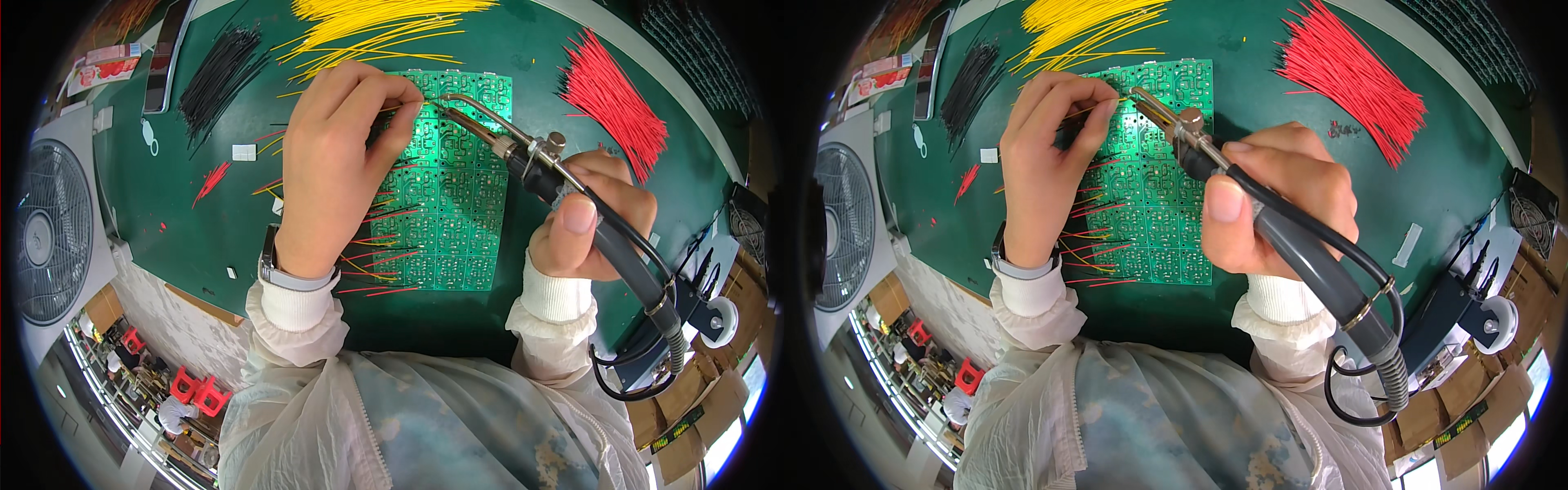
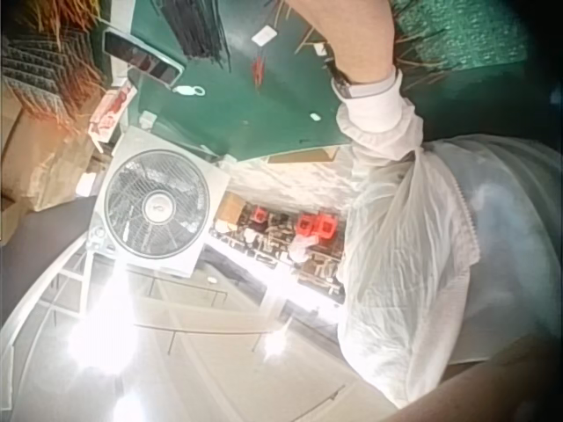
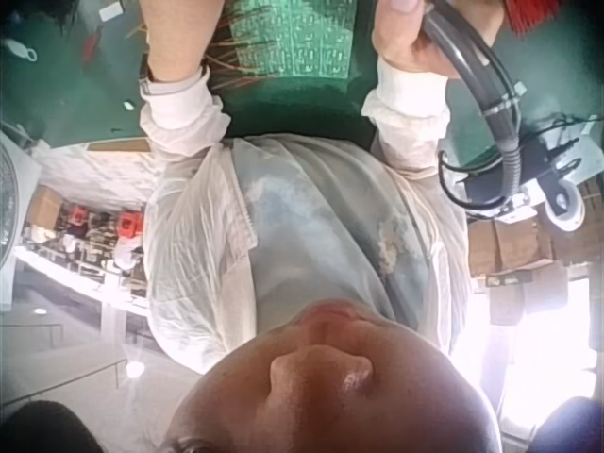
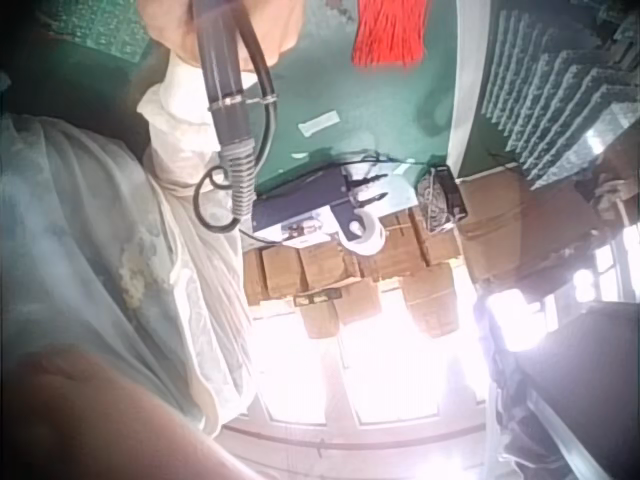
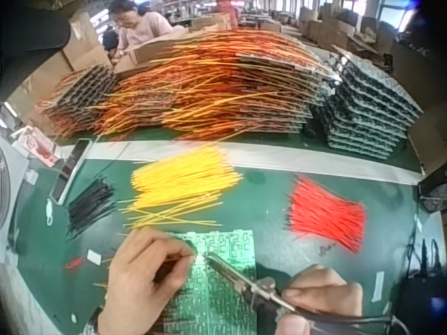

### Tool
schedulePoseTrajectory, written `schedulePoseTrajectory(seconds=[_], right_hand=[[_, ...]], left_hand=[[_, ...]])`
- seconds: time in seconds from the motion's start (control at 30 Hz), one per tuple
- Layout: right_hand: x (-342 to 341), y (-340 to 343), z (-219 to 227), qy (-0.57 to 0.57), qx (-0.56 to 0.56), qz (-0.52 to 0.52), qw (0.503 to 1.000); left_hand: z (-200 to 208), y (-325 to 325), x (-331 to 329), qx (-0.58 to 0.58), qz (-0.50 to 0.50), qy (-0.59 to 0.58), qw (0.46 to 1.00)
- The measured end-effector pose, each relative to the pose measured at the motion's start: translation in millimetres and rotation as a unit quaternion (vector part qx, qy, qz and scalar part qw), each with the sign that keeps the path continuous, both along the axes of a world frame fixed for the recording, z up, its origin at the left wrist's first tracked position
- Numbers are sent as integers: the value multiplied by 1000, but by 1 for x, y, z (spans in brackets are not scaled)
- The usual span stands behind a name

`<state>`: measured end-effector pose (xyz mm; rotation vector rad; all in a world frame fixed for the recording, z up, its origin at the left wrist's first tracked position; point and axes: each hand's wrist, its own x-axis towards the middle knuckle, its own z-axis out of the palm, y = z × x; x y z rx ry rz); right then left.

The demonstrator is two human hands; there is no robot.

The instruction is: The person attaches wires onto a circuit board by soldering them individually using a soldering iron.

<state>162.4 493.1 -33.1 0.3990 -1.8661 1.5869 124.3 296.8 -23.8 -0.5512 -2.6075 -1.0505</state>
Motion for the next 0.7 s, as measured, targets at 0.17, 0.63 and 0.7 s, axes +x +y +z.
schedulePoseTrajectory(seconds=[0.17,0.63,0.7], right_hand=[[0,0,0,4,-20,8,1000],[1,-1,2,-17,2,-12,1000],[2,0,3,-35,1,-15,999]], left_hand=[[0,0,1,0,1,-2,1000],[2,-3,2,-38,-13,-13,999],[2,-3,2,-41,-14,-8,999]])
